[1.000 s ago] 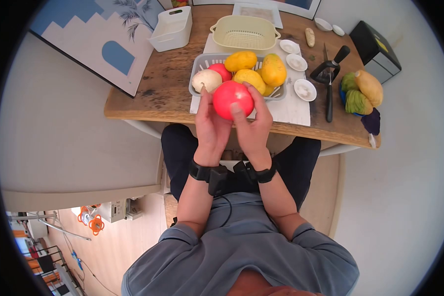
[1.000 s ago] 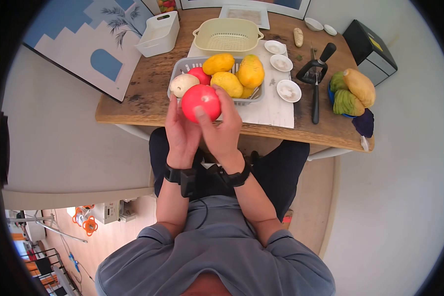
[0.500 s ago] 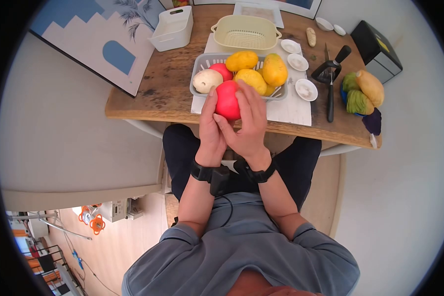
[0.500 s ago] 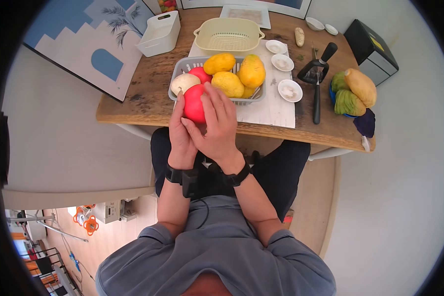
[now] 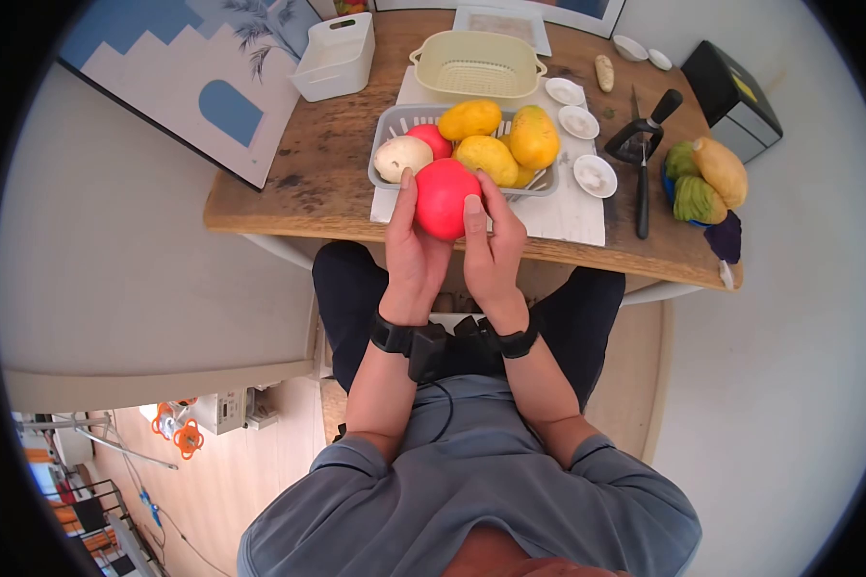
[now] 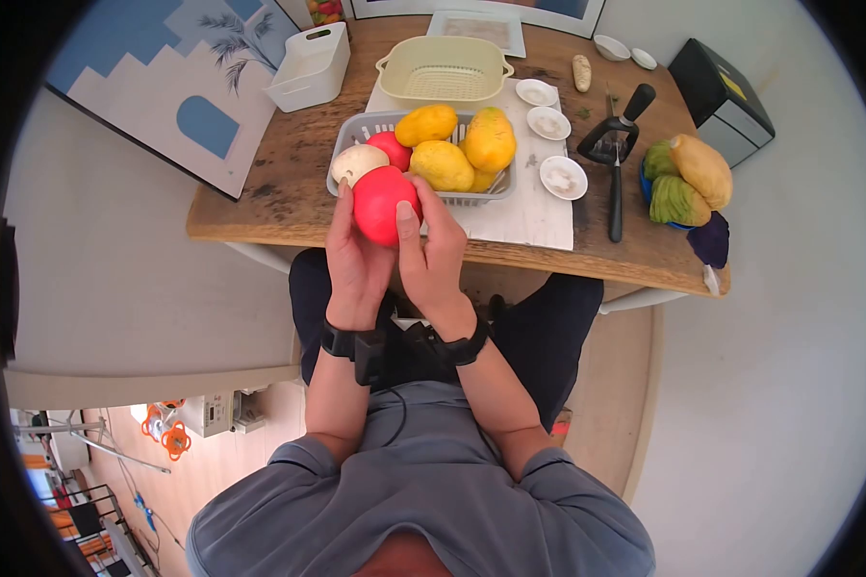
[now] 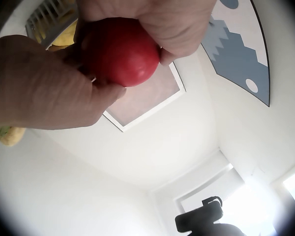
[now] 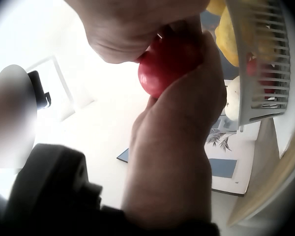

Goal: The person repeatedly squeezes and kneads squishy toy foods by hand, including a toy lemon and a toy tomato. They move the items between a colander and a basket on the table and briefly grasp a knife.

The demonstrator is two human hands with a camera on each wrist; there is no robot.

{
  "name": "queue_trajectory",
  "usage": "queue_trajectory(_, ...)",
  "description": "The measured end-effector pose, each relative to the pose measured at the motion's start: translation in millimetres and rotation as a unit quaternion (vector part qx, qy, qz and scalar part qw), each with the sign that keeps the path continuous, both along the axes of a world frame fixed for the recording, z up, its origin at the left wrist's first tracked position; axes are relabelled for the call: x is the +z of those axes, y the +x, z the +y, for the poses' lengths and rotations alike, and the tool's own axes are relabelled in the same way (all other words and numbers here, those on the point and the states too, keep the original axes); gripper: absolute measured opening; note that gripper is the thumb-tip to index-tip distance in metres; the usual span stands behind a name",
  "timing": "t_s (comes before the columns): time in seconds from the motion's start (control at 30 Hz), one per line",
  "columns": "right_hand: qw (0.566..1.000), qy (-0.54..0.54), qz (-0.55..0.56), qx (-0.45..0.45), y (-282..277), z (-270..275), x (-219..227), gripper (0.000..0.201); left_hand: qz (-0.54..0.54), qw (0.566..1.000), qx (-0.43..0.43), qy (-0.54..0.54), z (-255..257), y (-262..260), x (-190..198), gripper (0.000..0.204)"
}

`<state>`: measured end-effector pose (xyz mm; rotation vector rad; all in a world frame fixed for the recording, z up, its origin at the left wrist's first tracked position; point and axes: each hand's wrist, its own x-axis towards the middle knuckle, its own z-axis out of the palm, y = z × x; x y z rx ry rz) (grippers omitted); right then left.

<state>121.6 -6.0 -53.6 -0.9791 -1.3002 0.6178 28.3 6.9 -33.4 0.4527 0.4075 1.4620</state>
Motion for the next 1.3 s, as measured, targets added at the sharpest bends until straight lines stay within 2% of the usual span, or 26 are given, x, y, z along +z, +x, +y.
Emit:
queue_trajectory(0.1,1.0,0.003,-0.025,-0.016,-3,0,2,0.045,0.005,1.0,0.002,-0.001,1,-2,-1,0.049)
queue_trajectory(0.17,0.993,0.091,-0.073,-0.022,-4,2,2,0.051,0.017,1.0,0.0,0.005,2,-2,-2,0.049)
queue_trajectory(0.3,0.989,0.108,-0.099,-0.036,-8,3,8,0.056,0.068,0.997,0.021,0.01,6,-5,-9,0.049)
queue_trajectory(0.37,0.994,0.009,0.079,0.077,-8,2,5,0.058,0.072,0.997,0.031,0.027,3,-4,-6,0.049)
queue_trajectory(0.4,0.994,0.008,0.078,0.077,-7,2,5,0.058,0.071,0.997,0.03,0.027,2,-4,-4,0.049)
queue_trajectory(0.47,0.977,-0.027,0.165,0.135,-6,3,6,0.056,0.02,1.0,0.014,0.016,0,-3,-1,0.048)
queue_trajectory(0.5,0.977,-0.027,0.165,0.135,-6,4,5,0.056,0.02,1.0,0.014,0.016,0,-3,-1,0.048)
queue_trajectory(0.57,0.992,-0.014,0.086,0.093,-6,4,3,0.054,0.007,1.0,0.002,0.008,2,-4,-2,0.048)
queue_trajectory(0.6,0.992,-0.014,0.086,0.092,-6,5,0,0.054,0.006,1.0,0.001,0.008,2,-4,-2,0.048)
queue_trajectory(0.63,0.999,0.035,-0.006,0.023,-6,7,-5,0.054,-0.003,1.0,-0.009,-0.002,3,-5,-3,0.048)
queue_trajectory(0.67,0.991,0.084,-0.096,-0.045,-6,8,-8,0.055,-0.013,1.0,-0.017,-0.011,3,-5,-3,0.048)
queue_trajectory(0.7,0.991,0.084,-0.096,-0.044,-6,8,-5,0.055,-0.012,1.0,-0.015,-0.011,4,-6,-5,0.048)
queue_trajectory(0.77,0.955,0.191,-0.205,-0.093,-3,7,2,0.058,0.005,1.0,-0.01,-0.015,5,-8,-6,0.048)
queue_trajectory(0.8,0.955,0.191,-0.206,-0.093,-4,7,4,0.058,0.005,1.0,-0.01,-0.015,5,-9,-6,0.048)
queue_trajectory(0.87,0.959,0.196,-0.198,-0.055,-6,5,5,0.061,0.016,1.0,0.005,-0.02,4,-10,-4,0.049)
queue_trajectory(1.0,0.972,0.17,-0.157,-0.043,-5,6,3,0.059,0.033,0.999,0.017,0.003,2,-10,0,0.048)
queue_trajectory(1.07,0.997,0.08,-0.009,0.011,-5,2,5,0.052,0.039,0.998,0.022,0.035,-1,-6,2,0.049)
queue_trajectory(1.1,0.997,0.08,-0.01,0.012,-3,1,4,0.052,0.038,0.998,0.023,0.035,-1,-5,2,0.049)
queue_trajectory(1.17,0.994,0.007,0.101,0.043,0,1,0,0.046,0.036,0.998,-0.014,0.041,0,-3,0,0.05)
queue_trajectory(1.3,0.999,0.03,0.021,-0.004,-1,1,0,0.043,0.03,0.999,-0.009,0.015,0,-1,-1,0.053)
